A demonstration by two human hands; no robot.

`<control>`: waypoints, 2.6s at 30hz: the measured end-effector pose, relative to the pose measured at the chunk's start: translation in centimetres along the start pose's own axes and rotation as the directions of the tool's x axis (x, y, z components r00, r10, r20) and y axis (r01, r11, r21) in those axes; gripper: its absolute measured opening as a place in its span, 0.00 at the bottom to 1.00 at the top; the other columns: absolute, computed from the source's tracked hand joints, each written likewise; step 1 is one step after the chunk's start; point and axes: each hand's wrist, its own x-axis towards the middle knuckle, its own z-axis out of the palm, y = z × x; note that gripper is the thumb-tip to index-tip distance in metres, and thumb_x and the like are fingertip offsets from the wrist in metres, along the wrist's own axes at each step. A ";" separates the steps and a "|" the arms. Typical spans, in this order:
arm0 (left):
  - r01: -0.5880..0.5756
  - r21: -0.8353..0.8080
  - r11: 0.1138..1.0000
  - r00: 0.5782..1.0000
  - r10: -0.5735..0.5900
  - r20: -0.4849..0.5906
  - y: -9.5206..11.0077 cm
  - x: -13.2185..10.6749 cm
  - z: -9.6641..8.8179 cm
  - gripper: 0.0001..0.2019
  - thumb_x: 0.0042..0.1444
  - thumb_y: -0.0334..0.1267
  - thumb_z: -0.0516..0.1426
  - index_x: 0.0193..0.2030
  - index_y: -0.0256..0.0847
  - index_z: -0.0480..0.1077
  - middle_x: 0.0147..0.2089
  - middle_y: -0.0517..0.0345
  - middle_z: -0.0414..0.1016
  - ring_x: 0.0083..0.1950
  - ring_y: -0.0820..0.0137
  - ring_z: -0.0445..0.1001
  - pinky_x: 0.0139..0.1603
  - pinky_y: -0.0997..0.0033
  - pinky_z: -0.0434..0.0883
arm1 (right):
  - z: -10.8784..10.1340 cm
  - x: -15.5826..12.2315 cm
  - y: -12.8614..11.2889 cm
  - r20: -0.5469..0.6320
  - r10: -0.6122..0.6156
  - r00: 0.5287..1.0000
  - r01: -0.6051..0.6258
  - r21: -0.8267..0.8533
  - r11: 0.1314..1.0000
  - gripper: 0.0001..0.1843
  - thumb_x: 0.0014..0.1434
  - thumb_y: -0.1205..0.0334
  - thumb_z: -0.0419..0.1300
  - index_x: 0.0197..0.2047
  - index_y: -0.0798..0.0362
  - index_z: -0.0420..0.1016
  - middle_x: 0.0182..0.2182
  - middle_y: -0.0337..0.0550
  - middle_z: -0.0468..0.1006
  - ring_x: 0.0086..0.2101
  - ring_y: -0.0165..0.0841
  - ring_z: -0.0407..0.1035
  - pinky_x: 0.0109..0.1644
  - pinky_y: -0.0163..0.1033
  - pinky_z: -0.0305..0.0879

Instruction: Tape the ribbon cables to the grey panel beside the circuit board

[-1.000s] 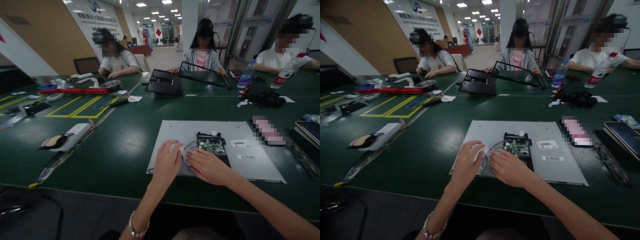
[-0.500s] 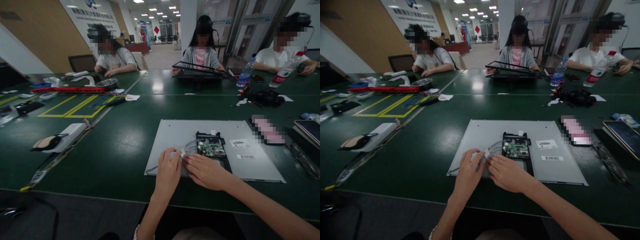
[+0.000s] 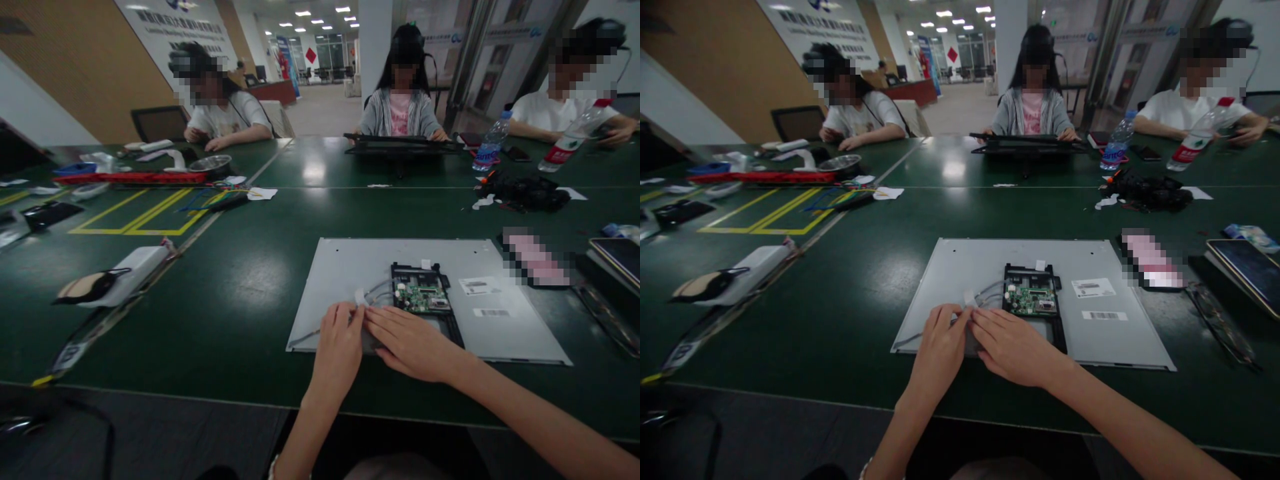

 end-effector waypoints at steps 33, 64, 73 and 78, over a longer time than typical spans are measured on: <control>0.246 -0.007 0.969 0.960 -0.243 0.137 1.9 2.3 -0.7 0.15 0.61 0.28 0.51 0.53 0.39 0.69 0.56 0.49 0.74 0.60 0.63 0.69 0.67 0.50 0.55 | -0.8 -1.0 -1.7 -0.055 -0.007 0.998 0.004 -0.052 0.999 0.20 0.64 0.62 0.55 0.54 0.65 0.74 0.51 0.58 0.78 0.52 0.42 0.72 0.62 0.46 0.62; -0.035 -0.146 0.989 0.982 0.007 -0.189 3.9 1.4 -0.4 0.14 0.63 0.27 0.49 0.53 0.39 0.68 0.57 0.48 0.72 0.64 0.61 0.65 0.66 0.50 0.61 | -4.5 -20.3 7.4 -0.200 0.925 0.324 -0.867 0.329 0.375 0.28 0.61 0.43 0.52 0.59 0.46 0.71 0.60 0.46 0.70 0.56 0.50 0.68 0.59 0.55 0.65; -0.282 -0.274 0.919 0.952 0.304 0.039 11.8 0.1 1.6 0.19 0.65 0.32 0.48 0.62 0.36 0.63 0.63 0.48 0.66 0.65 0.64 0.63 0.66 0.58 0.63 | -4.5 -19.8 7.1 -0.230 0.917 0.325 -0.856 0.341 0.389 0.27 0.62 0.44 0.52 0.59 0.46 0.72 0.60 0.47 0.71 0.56 0.51 0.68 0.56 0.54 0.69; -0.299 -0.178 0.938 0.951 0.308 0.028 12.6 0.4 2.0 0.18 0.67 0.33 0.46 0.61 0.36 0.64 0.64 0.48 0.64 0.68 0.62 0.58 0.68 0.54 0.60 | -4.3 -19.0 6.7 -0.251 0.901 0.354 -0.854 0.306 0.421 0.27 0.62 0.44 0.51 0.58 0.47 0.72 0.58 0.48 0.73 0.55 0.50 0.69 0.59 0.57 0.64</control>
